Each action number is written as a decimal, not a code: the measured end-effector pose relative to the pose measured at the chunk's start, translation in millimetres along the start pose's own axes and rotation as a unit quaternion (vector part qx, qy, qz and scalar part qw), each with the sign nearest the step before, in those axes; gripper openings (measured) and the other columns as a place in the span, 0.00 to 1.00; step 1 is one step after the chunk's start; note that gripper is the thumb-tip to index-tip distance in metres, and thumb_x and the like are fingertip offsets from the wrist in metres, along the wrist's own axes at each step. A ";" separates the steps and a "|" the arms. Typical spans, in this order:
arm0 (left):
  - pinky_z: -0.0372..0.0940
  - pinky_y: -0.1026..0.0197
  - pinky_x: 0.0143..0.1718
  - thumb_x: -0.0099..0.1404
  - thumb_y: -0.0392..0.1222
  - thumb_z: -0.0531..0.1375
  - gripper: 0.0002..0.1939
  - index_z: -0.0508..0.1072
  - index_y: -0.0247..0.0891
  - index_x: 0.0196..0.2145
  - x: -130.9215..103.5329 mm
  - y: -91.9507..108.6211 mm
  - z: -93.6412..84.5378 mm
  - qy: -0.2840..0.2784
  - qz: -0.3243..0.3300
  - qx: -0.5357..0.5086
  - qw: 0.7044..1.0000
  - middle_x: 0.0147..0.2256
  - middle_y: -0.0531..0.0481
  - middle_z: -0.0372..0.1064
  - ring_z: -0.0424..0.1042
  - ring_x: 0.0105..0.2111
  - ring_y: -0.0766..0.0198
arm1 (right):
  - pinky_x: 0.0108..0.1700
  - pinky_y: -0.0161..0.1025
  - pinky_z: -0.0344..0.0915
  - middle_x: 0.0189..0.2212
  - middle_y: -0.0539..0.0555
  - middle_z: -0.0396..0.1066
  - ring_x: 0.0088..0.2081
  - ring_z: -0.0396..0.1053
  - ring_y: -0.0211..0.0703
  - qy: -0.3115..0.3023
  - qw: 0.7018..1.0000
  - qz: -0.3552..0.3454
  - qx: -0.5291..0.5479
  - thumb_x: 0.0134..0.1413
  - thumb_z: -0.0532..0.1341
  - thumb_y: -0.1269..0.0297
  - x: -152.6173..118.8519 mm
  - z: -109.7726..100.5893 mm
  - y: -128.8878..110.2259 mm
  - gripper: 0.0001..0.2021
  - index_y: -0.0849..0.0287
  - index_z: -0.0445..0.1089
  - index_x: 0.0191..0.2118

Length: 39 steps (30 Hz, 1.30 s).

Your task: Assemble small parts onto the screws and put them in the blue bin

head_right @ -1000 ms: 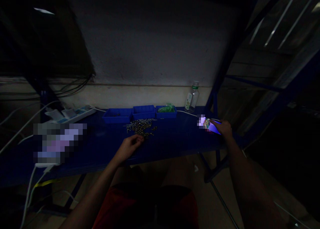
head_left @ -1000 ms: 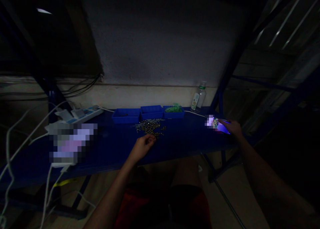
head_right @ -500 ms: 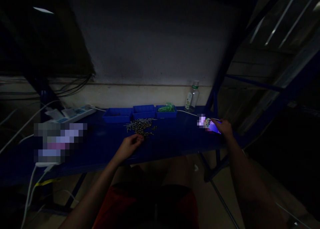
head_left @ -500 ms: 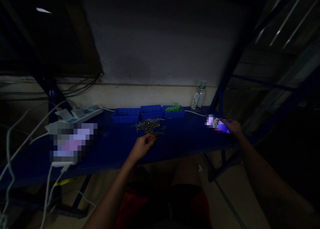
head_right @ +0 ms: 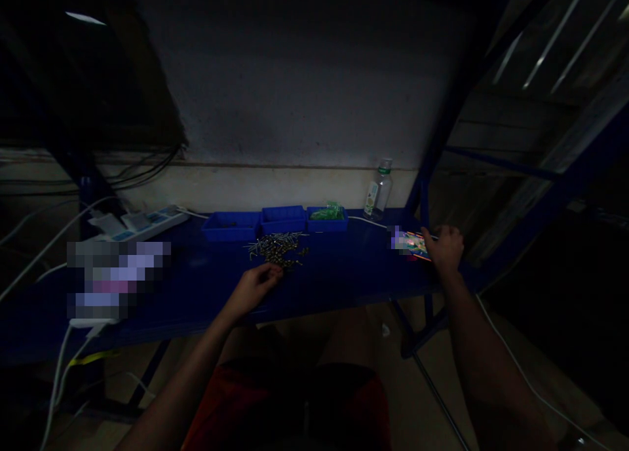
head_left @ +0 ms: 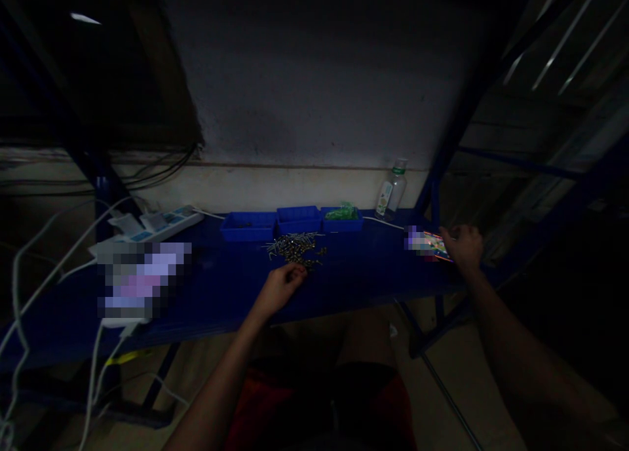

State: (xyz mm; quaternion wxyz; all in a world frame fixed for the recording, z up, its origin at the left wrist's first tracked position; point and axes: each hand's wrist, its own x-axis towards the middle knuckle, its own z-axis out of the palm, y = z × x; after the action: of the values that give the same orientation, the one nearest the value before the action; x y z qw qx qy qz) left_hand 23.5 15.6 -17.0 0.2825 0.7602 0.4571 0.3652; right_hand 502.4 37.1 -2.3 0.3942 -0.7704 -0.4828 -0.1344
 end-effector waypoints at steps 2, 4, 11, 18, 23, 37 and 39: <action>0.63 0.64 0.33 0.60 0.49 0.54 0.15 0.72 0.36 0.36 1.2 -1.5 0.2 0.009 0.000 -0.001 1.000 0.30 0.49 0.72 0.70 0.31 0.63 | 0.50 0.50 0.54 0.44 0.66 0.65 0.49 0.59 0.57 0.050 0.997 -0.047 0.038 0.53 0.53 0.49 -20.7 -5.5 -41.3 0.22 0.64 0.67 0.42; 0.63 0.64 0.32 0.59 0.50 0.55 0.16 0.73 0.36 0.36 2.7 -3.5 -0.2 0.017 -0.004 -0.004 1.000 0.30 0.50 0.72 0.70 0.30 0.63 | 0.45 0.45 0.59 0.36 0.60 0.69 0.41 0.65 0.50 -0.057 0.977 -0.132 0.158 0.55 0.52 0.53 -53.2 -2.1 -93.1 0.16 0.60 0.67 0.37; 0.64 0.60 0.38 0.57 0.50 0.57 0.16 0.75 0.35 0.36 6.1 -10.7 -5.4 0.057 -0.022 -0.005 0.998 0.36 0.46 0.75 0.72 0.36 0.58 | 0.34 0.36 0.64 0.28 0.48 0.71 0.30 0.69 0.38 -0.402 0.778 -0.173 0.450 0.56 0.54 0.55 -171.8 55.9 -245.3 0.10 0.54 0.66 0.37; 0.63 0.59 0.41 0.61 0.46 0.53 0.15 0.76 0.39 0.37 4.9 -9.6 -4.9 0.043 0.014 0.037 0.998 0.38 0.46 0.75 0.72 0.37 0.57 | 0.30 0.36 0.64 0.27 0.48 0.71 0.29 0.69 0.39 -0.403 0.764 -0.114 0.491 0.54 0.56 0.54 -181.2 85.6 -256.4 0.10 0.55 0.66 0.35; 0.64 0.60 0.40 0.60 0.46 0.55 0.13 0.75 0.37 0.37 3.7 -8.7 -3.8 0.043 -0.017 -0.008 0.999 0.36 0.48 0.75 0.73 0.36 0.58 | 0.33 0.38 0.64 0.26 0.48 0.70 0.29 0.69 0.40 -0.397 0.767 -0.119 0.489 0.52 0.57 0.56 -182.6 83.5 -252.2 0.08 0.55 0.68 0.34; 0.64 0.61 0.39 0.59 0.48 0.56 0.12 0.75 0.39 0.35 3.4 -0.9 -7.7 0.034 -0.087 -0.019 0.995 0.35 0.50 0.75 0.72 0.36 0.58 | 0.39 0.41 0.66 0.33 0.47 0.71 0.35 0.70 0.43 -0.389 0.778 -0.110 0.481 0.51 0.58 0.60 -184.4 70.7 -255.6 0.04 0.50 0.67 0.35; 0.65 0.62 0.37 0.60 0.48 0.56 0.12 0.74 0.39 0.34 3.2 0.8 -9.2 0.025 -0.094 -0.026 0.995 0.34 0.50 0.75 0.72 0.34 0.59 | 0.38 0.40 0.66 0.32 0.47 0.70 0.34 0.69 0.42 -0.387 0.795 -0.119 0.452 0.51 0.59 0.61 -183.6 68.6 -257.1 0.04 0.49 0.67 0.35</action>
State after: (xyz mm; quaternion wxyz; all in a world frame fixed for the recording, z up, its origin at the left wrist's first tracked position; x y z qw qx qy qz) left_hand 17.4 19.0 -10.2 0.3232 0.6970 0.5238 0.3679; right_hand 180.7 27.9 -32.2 0.4587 -0.4289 -0.6889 0.3620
